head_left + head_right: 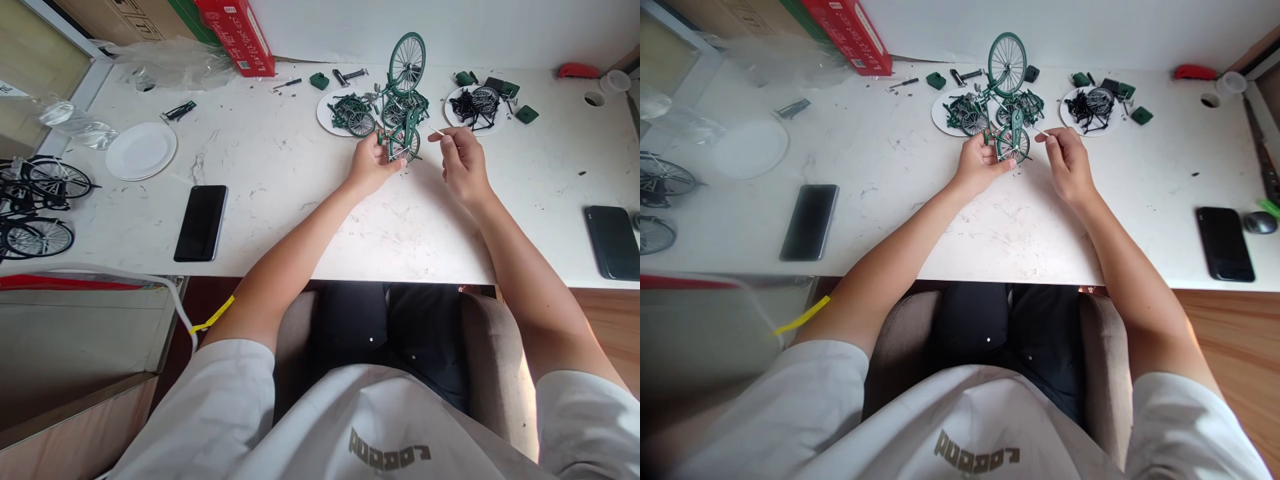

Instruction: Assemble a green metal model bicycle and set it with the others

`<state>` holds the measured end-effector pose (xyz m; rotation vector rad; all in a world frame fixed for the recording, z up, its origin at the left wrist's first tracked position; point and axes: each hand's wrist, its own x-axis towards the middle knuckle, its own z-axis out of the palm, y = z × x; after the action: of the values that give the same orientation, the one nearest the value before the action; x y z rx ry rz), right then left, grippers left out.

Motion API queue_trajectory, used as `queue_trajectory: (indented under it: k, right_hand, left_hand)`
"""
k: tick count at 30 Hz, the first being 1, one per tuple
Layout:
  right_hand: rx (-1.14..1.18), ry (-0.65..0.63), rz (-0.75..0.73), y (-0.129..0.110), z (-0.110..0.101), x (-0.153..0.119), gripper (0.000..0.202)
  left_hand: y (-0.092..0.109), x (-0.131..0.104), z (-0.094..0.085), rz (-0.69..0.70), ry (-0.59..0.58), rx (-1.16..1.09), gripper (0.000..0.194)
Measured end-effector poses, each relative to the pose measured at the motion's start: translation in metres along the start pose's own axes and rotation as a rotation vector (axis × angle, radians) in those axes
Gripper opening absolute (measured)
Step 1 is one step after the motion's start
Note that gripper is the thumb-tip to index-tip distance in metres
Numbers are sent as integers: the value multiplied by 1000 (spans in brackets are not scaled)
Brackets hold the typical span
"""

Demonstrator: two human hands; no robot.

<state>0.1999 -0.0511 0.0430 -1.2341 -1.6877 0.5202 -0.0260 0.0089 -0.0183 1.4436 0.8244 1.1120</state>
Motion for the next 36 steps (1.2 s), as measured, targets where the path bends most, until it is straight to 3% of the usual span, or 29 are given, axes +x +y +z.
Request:
queue_trajectory:
  k: [4,7,13,21,36]
  right_hand:
    - [-32,0,-49,-5,1,0,74]
    - [35,13,-38,-6,4,-3,61]
    - [47,71,-21,-9,7,-8,43]
    - [-11,74,-36,-14,6,-9,27]
    - [-269,-26,-64,-19,1,-11,27]
  left_hand:
    - [-7,4,-4,32,66,5,70]
    - [-5,4,-3,6,99,-7,77]
    - [-14,7,-4,68,21,63,83]
    - [-39,20,-9,108,49,28,73]
    - [-45,17,-8,173,49,94,64]
